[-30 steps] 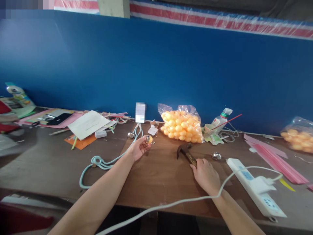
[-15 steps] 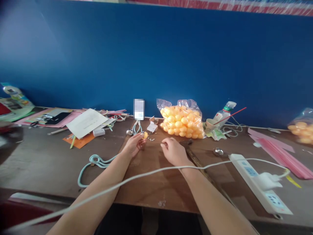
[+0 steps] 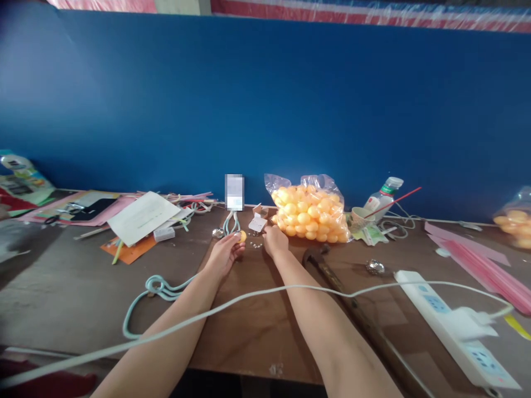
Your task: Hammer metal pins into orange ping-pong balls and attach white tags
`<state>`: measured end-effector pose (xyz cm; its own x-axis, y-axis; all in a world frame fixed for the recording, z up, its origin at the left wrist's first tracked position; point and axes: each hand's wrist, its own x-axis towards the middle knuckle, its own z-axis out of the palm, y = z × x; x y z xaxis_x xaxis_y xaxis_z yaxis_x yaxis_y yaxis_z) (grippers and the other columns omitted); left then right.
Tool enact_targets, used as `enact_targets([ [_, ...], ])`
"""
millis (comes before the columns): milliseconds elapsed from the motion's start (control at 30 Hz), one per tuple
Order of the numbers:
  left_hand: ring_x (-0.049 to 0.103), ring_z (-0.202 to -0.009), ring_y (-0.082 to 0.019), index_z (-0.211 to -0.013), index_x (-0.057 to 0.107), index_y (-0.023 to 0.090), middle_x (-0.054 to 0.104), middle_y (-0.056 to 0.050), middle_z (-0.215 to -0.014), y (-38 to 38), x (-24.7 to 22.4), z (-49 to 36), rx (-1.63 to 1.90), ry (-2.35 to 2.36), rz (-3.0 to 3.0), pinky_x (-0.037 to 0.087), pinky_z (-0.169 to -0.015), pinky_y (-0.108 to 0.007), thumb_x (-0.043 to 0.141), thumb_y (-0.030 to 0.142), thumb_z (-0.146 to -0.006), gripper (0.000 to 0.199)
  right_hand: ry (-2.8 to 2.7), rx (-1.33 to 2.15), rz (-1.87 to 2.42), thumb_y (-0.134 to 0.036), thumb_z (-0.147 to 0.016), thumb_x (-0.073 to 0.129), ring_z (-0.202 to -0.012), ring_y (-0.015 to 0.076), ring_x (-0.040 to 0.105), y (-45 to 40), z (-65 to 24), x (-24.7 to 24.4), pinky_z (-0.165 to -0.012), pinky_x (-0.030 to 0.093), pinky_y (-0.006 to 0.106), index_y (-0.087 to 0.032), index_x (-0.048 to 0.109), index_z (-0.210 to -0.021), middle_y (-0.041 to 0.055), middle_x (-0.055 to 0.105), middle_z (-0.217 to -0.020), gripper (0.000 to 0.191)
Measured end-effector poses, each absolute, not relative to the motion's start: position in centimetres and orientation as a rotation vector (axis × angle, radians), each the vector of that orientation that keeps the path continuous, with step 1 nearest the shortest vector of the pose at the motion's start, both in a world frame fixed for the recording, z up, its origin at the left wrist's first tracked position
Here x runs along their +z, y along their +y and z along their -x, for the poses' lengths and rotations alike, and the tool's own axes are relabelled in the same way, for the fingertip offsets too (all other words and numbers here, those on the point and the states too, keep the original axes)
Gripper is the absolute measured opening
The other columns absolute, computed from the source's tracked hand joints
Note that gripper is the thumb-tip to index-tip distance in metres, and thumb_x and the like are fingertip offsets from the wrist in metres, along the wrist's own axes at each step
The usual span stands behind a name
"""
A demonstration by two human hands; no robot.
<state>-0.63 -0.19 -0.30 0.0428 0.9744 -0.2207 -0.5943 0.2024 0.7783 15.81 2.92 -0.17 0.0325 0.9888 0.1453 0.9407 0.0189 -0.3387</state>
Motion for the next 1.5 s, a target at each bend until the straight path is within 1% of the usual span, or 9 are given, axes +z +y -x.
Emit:
enact_targets([
  [267, 0.063, -0.059, -0.009, -0.088, 0.063, 0.01, 0.066, -0.005, -0.073, -0.2, -0.4, 0.5, 1.248, 0.777, -0.527, 0.054, -0.056, -0.018, 0.071, 0.015, -0.076, 0.015, -1.799, 0.397, 1.775, -0.024, -0.083, 0.054, -0.082, 0.0172, 0.063, 2.6, -16.8, -0.2, -0.073, 0.044, 0.027, -0.02, 0.066, -0.08, 0.0046, 0.068, -0.088, 0.013],
  [333, 0.063, -0.06, -0.01, -0.089, 0.063, 0.01, 0.067, -0.006, -0.075, -0.2, -0.5, 0.5, 1.245, 0.762, -0.5, 0.054, -0.057, -0.019, 0.068, 0.015, -0.078, 0.013, -1.695, 0.528, 1.621, -0.025, -0.081, 0.056, -0.073, 0.017, 0.063, 1.7, -16.8, 0.4, -0.069, 0.047, 0.028, -0.02, 0.065, -0.078, 0.0024, 0.068, -0.078, 0.011],
  [433, 0.064, -0.061, -0.01, -0.089, 0.063, 0.009, 0.069, -0.008, -0.078, -0.1, -0.6, 0.5, 1.218, 0.754, -0.485, 0.055, -0.059, -0.019, 0.064, 0.017, -0.081, 0.011, -1.503, 0.765, 1.4, -0.035, -0.078, 0.061, -0.061, 0.0173, 0.061, -0.2, -16.2, 1.3, -0.055, 0.048, 0.029, -0.022, 0.064, -0.08, 0.0013, 0.065, -0.068, 0.014],
  [567, 0.065, -0.062, -0.011, -0.088, 0.063, 0.01, 0.068, -0.008, -0.074, -0.3, -0.5, 0.4, 1.166, 0.742, -0.526, 0.054, -0.058, -0.019, 0.064, 0.018, -0.082, 0.01, -1.35, 0.998, 1.209, -0.043, -0.072, 0.069, -0.062, 0.0166, 0.061, -2.8, -14.9, 1.6, -0.049, 0.047, 0.026, -0.02, 0.067, -0.084, 0.0023, 0.066, -0.068, 0.025],
  [700, 0.066, -0.063, -0.012, -0.089, 0.062, 0.011, 0.068, -0.007, -0.076, -0.9, -0.2, 0.5, 1.145, 0.771, -0.552, 0.055, -0.057, -0.021, 0.066, 0.018, -0.08, 0.012, -1.227, 1.168, 1.139, -0.042, -0.07, 0.073, -0.063, 0.0134, 0.059, -3.9, -14.0, 1.0, -0.051, 0.046, 0.023, -0.019, 0.066, -0.085, 0.0021, 0.067, -0.073, 0.028],
  [833, 0.065, -0.062, -0.011, -0.088, 0.064, 0.011, 0.068, -0.006, -0.078, -1.2, -0.2, 0.4, 1.14, 0.736, -0.622, 0.055, -0.061, -0.02, 0.069, 0.018, -0.078, 0.013, -1.136, 1.298, 1.055, -0.041, -0.068, 0.075, -0.06, 0.0107, 0.055, -3.9, -13.7, 0.4, -0.051, 0.044, 0.021, -0.018, 0.066, -0.085, 0.0008, 0.066, -0.073, 0.03],
  [1000, 0.065, -0.063, -0.01, -0.09, 0.066, 0.01, 0.069, -0.007, -0.081, -1.3, -0.4, 0.3, 1.144, 0.727, -0.648, 0.054, -0.063, -0.02, 0.073, 0.017, -0.075, 0.018, -0.997, 1.38, 1.059, -0.042, -0.061, 0.08, -0.055, 0.0079, 0.052, -3.7, -13.6, 0.0, -0.048, 0.04, 0.02, -0.018, 0.065, -0.085, -0.0016, 0.064, -0.071, 0.037],
  [1167, 0.067, -0.069, -0.013, -0.092, 0.068, 0.01, 0.07, -0.009, -0.085, -1.5, -0.4, 0.2, 1.137, 0.718, -0.7, 0.055, -0.064, -0.022, 0.074, 0.018, -0.074, 0.02, -0.851, 1.496, 1.015, -0.037, -0.057, 0.083, -0.052, 0.0056, 0.048, -3.5, -13.9, -0.4, -0.046, 0.039, 0.018, -0.02, 0.064, -0.084, -0.0031, 0.065, -0.073, 0.036],
  [1500, 0.067, -0.067, -0.013, -0.095, 0.067, 0.008, 0.07, -0.011, -0.085, -1.5, -0.3, -0.1, 1.161, 0.781, -0.679, 0.056, -0.062, -0.021, 0.07, 0.016, -0.077, 0.02, -0.814, 1.576, 0.952, -0.035, -0.058, 0.084, -0.051, 0.0039, 0.046, -3.3, -14.3, -0.7, -0.045, 0.036, 0.016, -0.02, 0.064, -0.082, -0.0055, 0.061, -0.07, 0.035],
])
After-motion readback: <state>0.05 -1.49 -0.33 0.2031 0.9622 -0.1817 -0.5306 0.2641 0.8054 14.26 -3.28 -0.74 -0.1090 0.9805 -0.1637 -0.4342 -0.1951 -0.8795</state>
